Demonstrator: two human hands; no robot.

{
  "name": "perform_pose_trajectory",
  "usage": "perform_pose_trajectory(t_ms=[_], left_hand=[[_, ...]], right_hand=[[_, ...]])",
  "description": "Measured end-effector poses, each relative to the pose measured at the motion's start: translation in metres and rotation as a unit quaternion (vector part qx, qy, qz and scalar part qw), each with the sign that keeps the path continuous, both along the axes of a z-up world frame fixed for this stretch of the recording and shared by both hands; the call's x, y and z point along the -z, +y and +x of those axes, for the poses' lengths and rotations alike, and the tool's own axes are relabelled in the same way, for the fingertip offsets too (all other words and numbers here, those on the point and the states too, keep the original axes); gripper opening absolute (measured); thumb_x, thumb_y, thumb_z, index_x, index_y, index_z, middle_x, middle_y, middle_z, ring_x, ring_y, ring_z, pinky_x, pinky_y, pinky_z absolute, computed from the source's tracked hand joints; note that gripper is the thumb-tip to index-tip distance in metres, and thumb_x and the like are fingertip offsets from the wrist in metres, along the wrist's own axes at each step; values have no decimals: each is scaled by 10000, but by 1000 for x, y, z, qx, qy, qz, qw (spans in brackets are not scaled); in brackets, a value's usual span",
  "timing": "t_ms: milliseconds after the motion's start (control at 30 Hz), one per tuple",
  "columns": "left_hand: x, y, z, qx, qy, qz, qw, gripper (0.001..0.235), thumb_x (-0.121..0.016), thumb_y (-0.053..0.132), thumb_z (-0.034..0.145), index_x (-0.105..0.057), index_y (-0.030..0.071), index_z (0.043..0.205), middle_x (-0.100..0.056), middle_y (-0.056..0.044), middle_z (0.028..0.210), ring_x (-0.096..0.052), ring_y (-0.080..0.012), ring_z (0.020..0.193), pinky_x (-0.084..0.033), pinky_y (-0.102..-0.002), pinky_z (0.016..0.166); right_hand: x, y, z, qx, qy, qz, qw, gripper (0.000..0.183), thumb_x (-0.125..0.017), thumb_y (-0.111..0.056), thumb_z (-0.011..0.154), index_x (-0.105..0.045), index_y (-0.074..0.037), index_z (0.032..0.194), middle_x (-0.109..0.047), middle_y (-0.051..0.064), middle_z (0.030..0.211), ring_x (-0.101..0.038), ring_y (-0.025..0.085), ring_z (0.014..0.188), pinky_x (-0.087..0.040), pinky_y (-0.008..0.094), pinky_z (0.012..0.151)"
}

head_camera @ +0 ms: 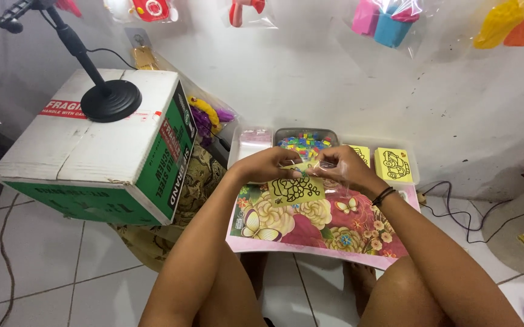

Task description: The person sits on the floor and packs small craft kits into clear plastic bags. They place a yellow card with a black line drawing and a handful of colorful plastic pieces into each bag, then seal it and set it aside. The person repeats this process for multiple kits, arranging the finished packages on the floor.

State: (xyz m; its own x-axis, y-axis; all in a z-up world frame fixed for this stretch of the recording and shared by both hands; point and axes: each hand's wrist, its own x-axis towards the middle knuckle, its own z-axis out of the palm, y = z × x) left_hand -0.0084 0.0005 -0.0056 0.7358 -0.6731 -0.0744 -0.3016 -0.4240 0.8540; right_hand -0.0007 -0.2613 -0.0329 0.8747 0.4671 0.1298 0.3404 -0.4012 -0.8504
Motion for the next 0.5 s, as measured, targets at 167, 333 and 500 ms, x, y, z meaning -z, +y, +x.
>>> perform_pose_trajectory(t_ms=[167,333,500], left_hand=[[0,-2,0,19,-1,19,1000,380,-741,232,919,-681,90,1267,-754,-222,1033,-692,-403,1092,-517,-532,984],[-4,-7,4,14,6,10,1000,341,-726,216,931,-693,96,1249,-767,-190,973,-714,-334,1012,-538,-494,944],[-7,-9,5,21,11,21,999,357,-732,202,926,-641,67,1243,-749,-248,1009,-717,-372,954,-555,-507,878]], right_hand=[[-8,3,-7,-10,-22,-25,999,199,-844,-217,802,-722,-73,741,-631,55,587,-551,135,576,-442,292,581],[-14,-6,-15,-72,20,41,996,219,-874,-278,733,-771,-100,809,-686,46,632,-617,142,611,-504,259,641],[-14,-21,-9,-49,103,67,991,200,-818,-171,832,-796,4,926,-710,100,672,-642,175,608,-561,323,632]])
